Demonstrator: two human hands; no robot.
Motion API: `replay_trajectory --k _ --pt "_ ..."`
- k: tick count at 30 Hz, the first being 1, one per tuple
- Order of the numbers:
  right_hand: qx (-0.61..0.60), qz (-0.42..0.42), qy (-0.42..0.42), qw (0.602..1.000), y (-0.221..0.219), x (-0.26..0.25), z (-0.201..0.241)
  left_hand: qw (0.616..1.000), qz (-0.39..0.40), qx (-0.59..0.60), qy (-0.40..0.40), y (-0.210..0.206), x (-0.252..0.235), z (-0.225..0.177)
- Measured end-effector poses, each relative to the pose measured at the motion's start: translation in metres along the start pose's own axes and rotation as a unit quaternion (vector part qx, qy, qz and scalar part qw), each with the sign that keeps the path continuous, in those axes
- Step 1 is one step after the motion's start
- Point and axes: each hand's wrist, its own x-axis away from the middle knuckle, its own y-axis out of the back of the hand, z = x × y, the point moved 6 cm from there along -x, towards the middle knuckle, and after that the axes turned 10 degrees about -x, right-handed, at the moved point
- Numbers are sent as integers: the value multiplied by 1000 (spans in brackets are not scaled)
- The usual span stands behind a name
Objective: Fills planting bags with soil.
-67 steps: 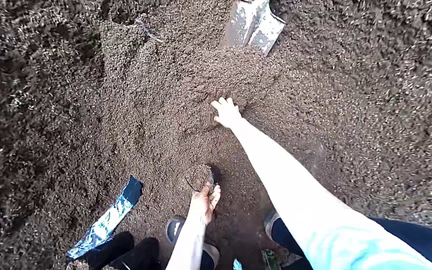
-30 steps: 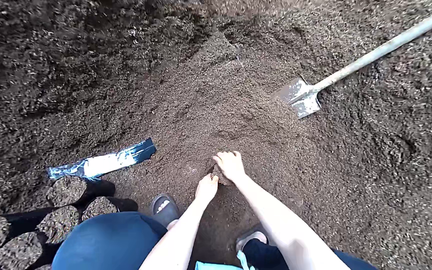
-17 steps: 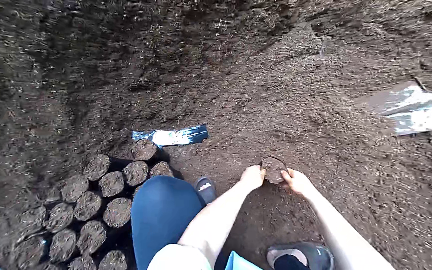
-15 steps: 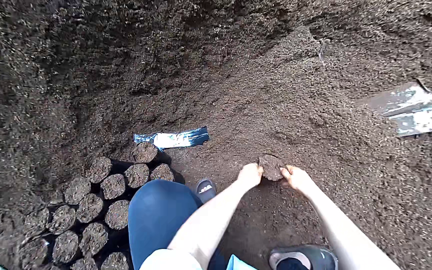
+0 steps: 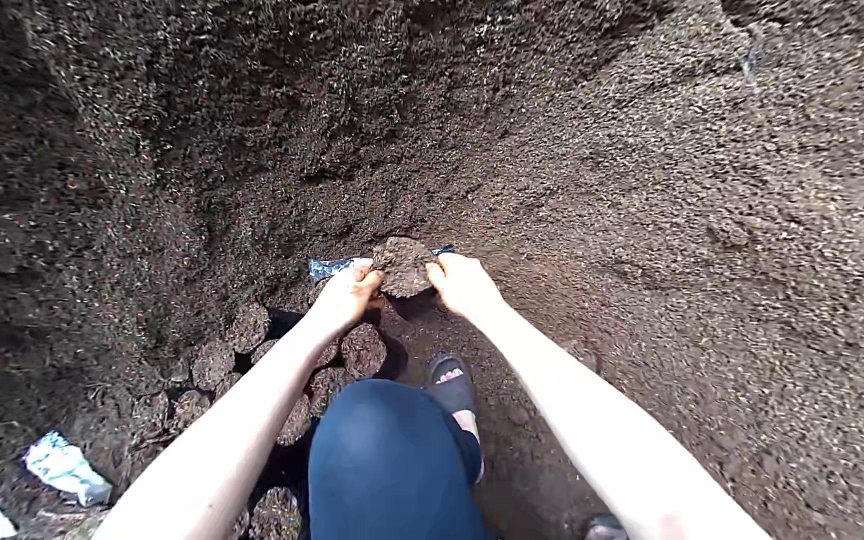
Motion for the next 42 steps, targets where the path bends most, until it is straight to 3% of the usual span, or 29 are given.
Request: replay_trajectory --k 3,6,8,12,14,16,18,20,22,24,26,30,35,38,42 --pt "32 70 -44 996 -67 -38 -22 979 -3 -175 100 -2 -15 59" --pt "47 142 -105 983 -131 -59 -51 899 -2 -383 213 -22 -22 94" --pt "52 166 -117 978 -137 -64 -47 879 -20 -426 213 -21 -26 93" --pt "36 252 -84 963 -115 -50 -49 891 6 -411 192 0 -27 80" --pt "16 275 -53 960 -93 -41 -60 905 -39 -398 148 12 -35 50" --pt "9 255 -47 966 -69 -34 -87 919 -76 -380 79 9 -58 13" --pt "19 214 -80 973 -45 -26 -127 927 -50 -372 17 -15 -102 -14" --pt "31 176 -134 975 -23 -9 -167 921 -1 -388 -21 -56 -162 -14" --pt "25 153 -190 970 -6 20 -202 905 55 -421 -1 -94 -213 8" --pt "-6 141 -230 963 7 55 -230 897 76 -430 75 -114 -246 38" --pt "-38 124 -259 957 19 92 -261 886 73 -432 152 -119 -256 58" --pt "-104 52 -301 947 30 142 -311 837 98 -516 156 -121 -257 78" --pt "-184 -30 -291 938 31 146 -311 813 117 -549 156 -122 -249 74" --pt "-205 -20 -266 942 29 141 -295 775 148 -598 140 -132 -238 70" --pt "-198 -7 -232 952 40 140 -277 774 154 -606 97 -138 -234 65"
